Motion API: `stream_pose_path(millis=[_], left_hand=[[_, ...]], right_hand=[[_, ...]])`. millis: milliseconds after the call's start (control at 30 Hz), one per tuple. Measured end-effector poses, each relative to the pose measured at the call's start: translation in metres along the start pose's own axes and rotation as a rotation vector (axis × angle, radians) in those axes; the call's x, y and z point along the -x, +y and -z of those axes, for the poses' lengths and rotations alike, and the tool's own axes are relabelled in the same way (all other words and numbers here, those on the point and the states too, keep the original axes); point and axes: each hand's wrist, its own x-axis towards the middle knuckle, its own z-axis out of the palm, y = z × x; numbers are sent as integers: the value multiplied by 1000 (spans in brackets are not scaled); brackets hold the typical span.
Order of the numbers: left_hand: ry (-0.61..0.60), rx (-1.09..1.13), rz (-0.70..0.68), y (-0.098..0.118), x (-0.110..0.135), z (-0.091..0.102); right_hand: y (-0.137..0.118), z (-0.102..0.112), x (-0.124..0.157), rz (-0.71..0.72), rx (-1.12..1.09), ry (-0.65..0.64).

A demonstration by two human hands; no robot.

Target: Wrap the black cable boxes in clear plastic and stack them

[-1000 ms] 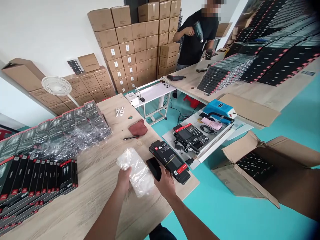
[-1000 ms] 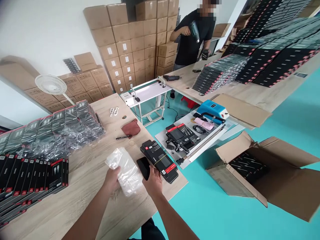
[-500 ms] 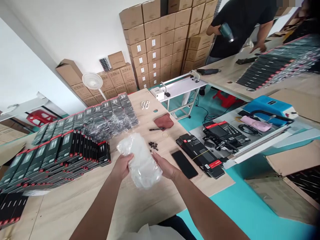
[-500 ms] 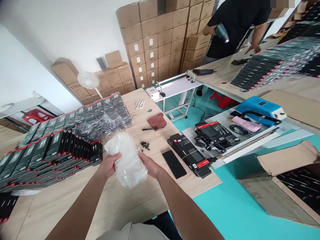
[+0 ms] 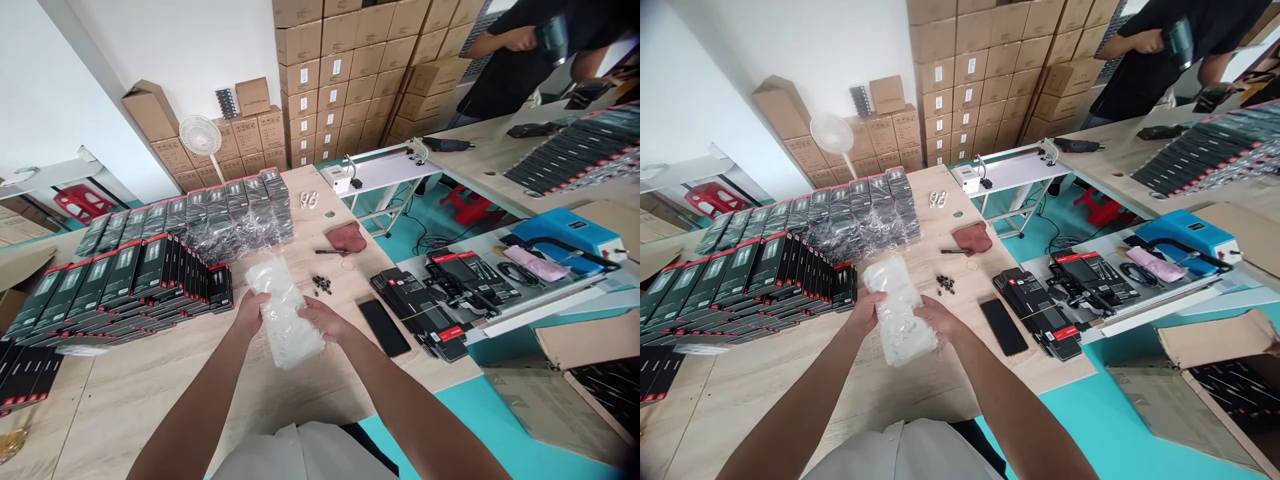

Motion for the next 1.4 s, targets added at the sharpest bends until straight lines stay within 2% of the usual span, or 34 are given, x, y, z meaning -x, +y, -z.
stream_pose_path(millis=[167,333,400,567,667,767,867,933,1033,1100,1167,1267,1333,1400], left_hand=[[-31,113,-54,15,-48,-7],[9,123,-54,17,-109,-12],[50,96,-47,11,-135,-12],[136,-28,5,-23,-189,-6],[167,-90,16,-37,-210,2],[209,-135,-30,-37,-216,14],[235,-200,-72,-33,-202,28],[236,-247,-83,-36,-178,35],[221,-301,-77,-55,-122,47],[203,-334,-56,-75,-76,59],[184,-439,-51,-97,-29,78],[211,-547,-10,-122,30,114],[254,-608,19,-130,54,132],[275,-648,29,-131,60,137]], right_hand=[[-22,9,-27,57,59,12],[-28,31,-74,79,154,32],[-23,41,-96,57,243,117],[1,70,-141,2,597,468],[12,83,-153,-51,663,541],[17,89,-156,-72,715,557],[18,89,-156,-67,781,562],[17,86,-155,-60,842,562],[8,77,-142,-44,935,561],[-2,73,-123,-28,1013,572],[-13,73,-92,-17,1167,611],[-22,87,-28,-51,1465,737],[-18,103,20,-118,1580,859],[-5,120,61,-218,1625,973]])
